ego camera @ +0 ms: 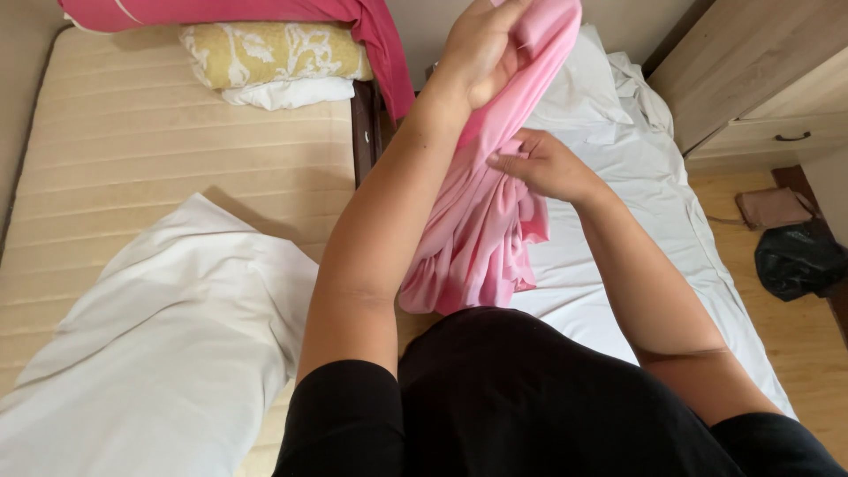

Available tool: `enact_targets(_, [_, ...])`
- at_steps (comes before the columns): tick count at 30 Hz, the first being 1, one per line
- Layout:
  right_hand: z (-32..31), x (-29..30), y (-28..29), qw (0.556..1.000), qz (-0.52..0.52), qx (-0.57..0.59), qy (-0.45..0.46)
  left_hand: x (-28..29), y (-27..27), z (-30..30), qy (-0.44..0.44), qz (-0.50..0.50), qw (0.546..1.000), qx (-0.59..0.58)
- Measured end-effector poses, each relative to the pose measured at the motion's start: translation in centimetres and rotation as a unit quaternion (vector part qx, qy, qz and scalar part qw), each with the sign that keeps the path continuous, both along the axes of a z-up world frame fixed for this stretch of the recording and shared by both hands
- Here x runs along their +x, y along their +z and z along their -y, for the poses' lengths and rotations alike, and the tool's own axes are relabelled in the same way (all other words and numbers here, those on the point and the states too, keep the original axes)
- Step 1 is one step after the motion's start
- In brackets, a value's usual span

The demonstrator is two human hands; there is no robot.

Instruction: The person folds a pink sheet on a bed. They smooth the fabric, fold it in half, and then repeatedly fold it into a smaller, compact bundle by hand.

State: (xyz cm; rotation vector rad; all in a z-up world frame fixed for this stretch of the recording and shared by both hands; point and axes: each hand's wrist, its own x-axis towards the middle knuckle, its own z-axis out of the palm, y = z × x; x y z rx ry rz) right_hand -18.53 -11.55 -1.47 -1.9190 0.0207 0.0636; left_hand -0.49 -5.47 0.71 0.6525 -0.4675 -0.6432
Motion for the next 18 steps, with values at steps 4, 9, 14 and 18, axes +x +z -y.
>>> enact_targets(4, [1.2,1.0,-1.7,0.963,0.113,0.240,-0.041,-2.7,1.0,-5.6,0.009,0.142,0.926,0.349])
enact_targets(9, [1.7,1.2,0.0,0.964,0.108,0.165,-0.178,-8.8,-2.8,-9.5,0.122,0.368,0.825,0.410])
enact_targets(14, [2.7,0.5,0.9,0.980,0.086,0.120,-0.131,-7.5,-4.8,-8.8,0.216,0.482,0.802,0.281])
enact_targets(18, [4.5,0.8,0.2,0.977,0.106,0.070,-0.172,-3.9,-6.2,-9.1,0.341,0.436,0.788,0.271])
